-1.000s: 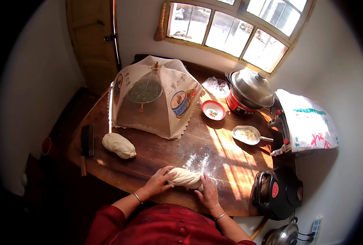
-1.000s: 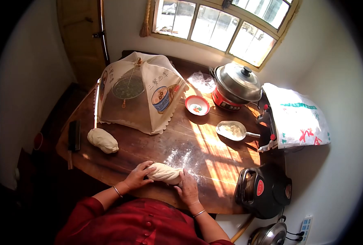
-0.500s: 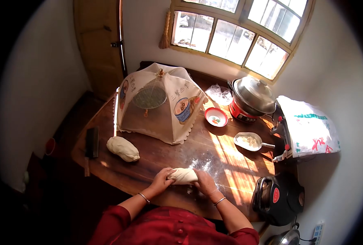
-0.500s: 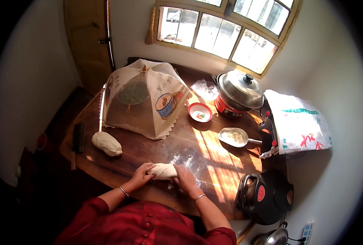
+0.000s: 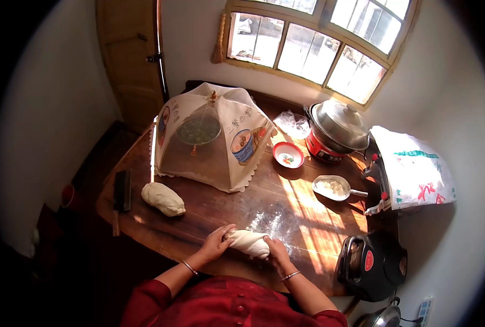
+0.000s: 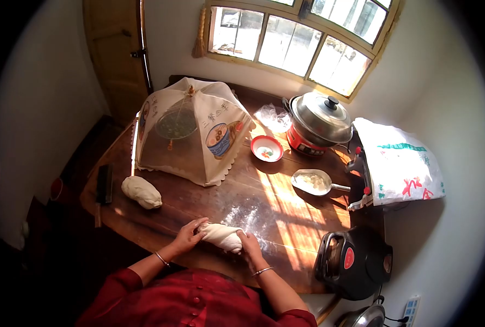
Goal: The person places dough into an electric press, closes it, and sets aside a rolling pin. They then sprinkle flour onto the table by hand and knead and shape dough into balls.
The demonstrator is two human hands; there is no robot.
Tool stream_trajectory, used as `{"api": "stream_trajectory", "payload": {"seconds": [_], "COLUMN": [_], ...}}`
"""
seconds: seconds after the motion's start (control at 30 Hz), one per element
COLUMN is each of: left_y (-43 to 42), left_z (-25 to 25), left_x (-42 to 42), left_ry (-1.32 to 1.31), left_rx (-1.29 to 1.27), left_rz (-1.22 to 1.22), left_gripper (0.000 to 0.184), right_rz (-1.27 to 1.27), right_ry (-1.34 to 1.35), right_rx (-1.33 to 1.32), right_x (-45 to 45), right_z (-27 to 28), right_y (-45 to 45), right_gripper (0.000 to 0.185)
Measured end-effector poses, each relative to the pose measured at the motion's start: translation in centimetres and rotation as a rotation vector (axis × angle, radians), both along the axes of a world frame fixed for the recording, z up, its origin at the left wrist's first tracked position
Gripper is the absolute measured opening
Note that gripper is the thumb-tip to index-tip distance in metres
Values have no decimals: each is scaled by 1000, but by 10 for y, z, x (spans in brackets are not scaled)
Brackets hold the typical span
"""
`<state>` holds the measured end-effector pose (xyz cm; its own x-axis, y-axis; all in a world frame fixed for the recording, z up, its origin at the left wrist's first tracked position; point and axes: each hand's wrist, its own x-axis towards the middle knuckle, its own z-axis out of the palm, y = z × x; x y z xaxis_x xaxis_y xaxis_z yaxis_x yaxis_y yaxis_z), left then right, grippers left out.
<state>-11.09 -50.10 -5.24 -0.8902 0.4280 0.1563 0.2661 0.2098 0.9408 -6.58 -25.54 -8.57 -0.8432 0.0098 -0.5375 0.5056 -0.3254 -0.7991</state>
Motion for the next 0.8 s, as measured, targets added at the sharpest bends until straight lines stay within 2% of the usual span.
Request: {"api": "stream_trajectory", "payload": {"seconds": [0.03,0.1,0.23,0.3,0.33,0.37,0.43,0.47,0.53,0.6,0.63,0.7,0.73,0.8], "left_y": [3,8,11,11,11,11,12,12,12,10,9,6,7,8], "left_z": [-1,-5,-20,-14,-14,-14,-13,-10,-2,14,8,-16,-22,-25], "left_x": [-1,-3,-8,-8,-7,-7,-8,-7,-6,-3,-5,-12,-14,-16], "left_ry": [0,14,39,-40,-42,14,74,60,50,181,182,37,41,-203], "left_rx": [-1,-67,-58,-54,-54,-87,-119,-160,-201,-451,-452,-215,-217,-23], "left_rz": [-4,3,28,-21,-24,-33,-43,-15,11,98,98,4,4,-25], "left_gripper": [41,40,39,43,43,45,46,47,47,44,44,45,45,45], "right_rz": [-4,-119,-304,-75,138,135,500,511,462,413,389,365,378,389], "right_ry": [0,-74,33,394,389,389,614,572,639,705,781,856,903,952], "right_rx": [-1,253,128,219,566,567,1435,1514,1564,1611,1510,1405,1348,1288], "right_x": [0,5,18,30,33,35,39,39,37,34,28,20,16,14], "right_z": [-3,11,34,13,-2,13,59,59,64,60,50,32,26,31], "right_y": [1,-2,-6,3,13,11,0,0,-1,0,3,7,9,8], "right_gripper": [44,46,55,67,74,74,79,80,77,74,70,67,66,66]}}
